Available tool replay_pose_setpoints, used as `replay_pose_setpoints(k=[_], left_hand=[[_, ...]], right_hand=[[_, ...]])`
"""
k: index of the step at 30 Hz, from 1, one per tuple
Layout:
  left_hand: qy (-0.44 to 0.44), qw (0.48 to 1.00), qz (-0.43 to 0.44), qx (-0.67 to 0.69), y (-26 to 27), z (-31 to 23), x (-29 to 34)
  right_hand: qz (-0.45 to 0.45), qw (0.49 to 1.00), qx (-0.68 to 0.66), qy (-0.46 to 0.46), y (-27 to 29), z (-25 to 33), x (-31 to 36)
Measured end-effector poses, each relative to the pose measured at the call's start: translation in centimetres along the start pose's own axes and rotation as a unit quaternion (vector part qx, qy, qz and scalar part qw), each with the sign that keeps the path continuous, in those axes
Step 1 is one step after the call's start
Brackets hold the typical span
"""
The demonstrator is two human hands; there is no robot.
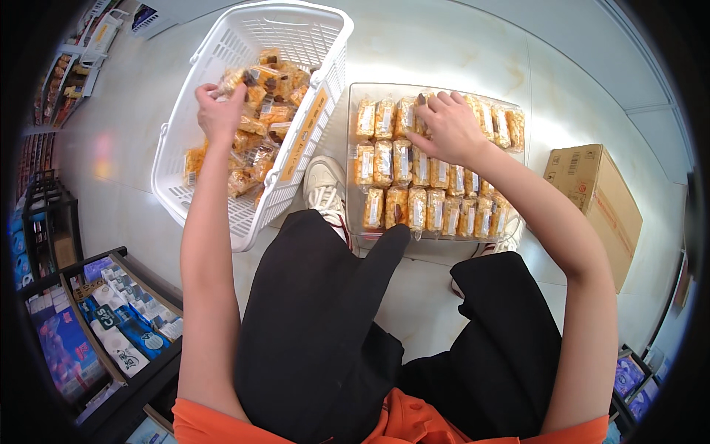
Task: The person organizes packaged food items by taking them from a white basket and a cardboard box and arranging them neatly onto a clear plastic tray.
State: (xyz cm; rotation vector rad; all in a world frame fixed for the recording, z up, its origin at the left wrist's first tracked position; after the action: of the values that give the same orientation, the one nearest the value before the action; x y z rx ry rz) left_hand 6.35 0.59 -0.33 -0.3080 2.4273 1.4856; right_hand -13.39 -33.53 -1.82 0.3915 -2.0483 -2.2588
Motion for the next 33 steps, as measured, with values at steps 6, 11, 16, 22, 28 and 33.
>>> replay_pose_setpoints(k=[6,11,16,22,28,33], left_hand=[[0.043,0.858,0.156,0.488,3.2,-6.7,-1.0],[0.016,0.703,0.401,0.587,2.5,-17.2,5.1],[0.099,0.779,0.412,0.462,-2.0,-18.8,9.1],[0.171,0.743,0.428,0.485,-7.7,-15.5,11.9],[0.241,0.758,0.441,0.416,-8.3,-14.9,13.4],[0.222,0.779,0.431,0.397,-8.3,-14.4,13.8]], right_hand=[[-0.047,0.960,-0.258,-0.096,5.2,1.0,-2.7],[-0.007,0.805,-0.575,-0.147,7.8,2.9,-5.7],[0.077,0.746,-0.612,-0.251,4.9,1.4,-5.1],[0.138,0.726,-0.602,-0.301,-0.7,1.6,-3.6],[0.208,0.823,-0.461,-0.260,-1.5,1.1,-3.8],[0.248,0.887,-0.311,-0.233,-0.5,2.0,-4.2]])
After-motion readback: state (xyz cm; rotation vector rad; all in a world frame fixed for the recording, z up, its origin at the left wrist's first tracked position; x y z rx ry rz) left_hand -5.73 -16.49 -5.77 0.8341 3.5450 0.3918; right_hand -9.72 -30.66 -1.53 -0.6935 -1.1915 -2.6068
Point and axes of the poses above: each hand's wrist, its own x-axis away from the middle knuckle, its own y-axis out of the back of the hand, z = x × y, the point moved 3 cm from there along -x, towards the middle knuckle, and after that the axes turned 3 degrees about -y, right-handed, at the moved point
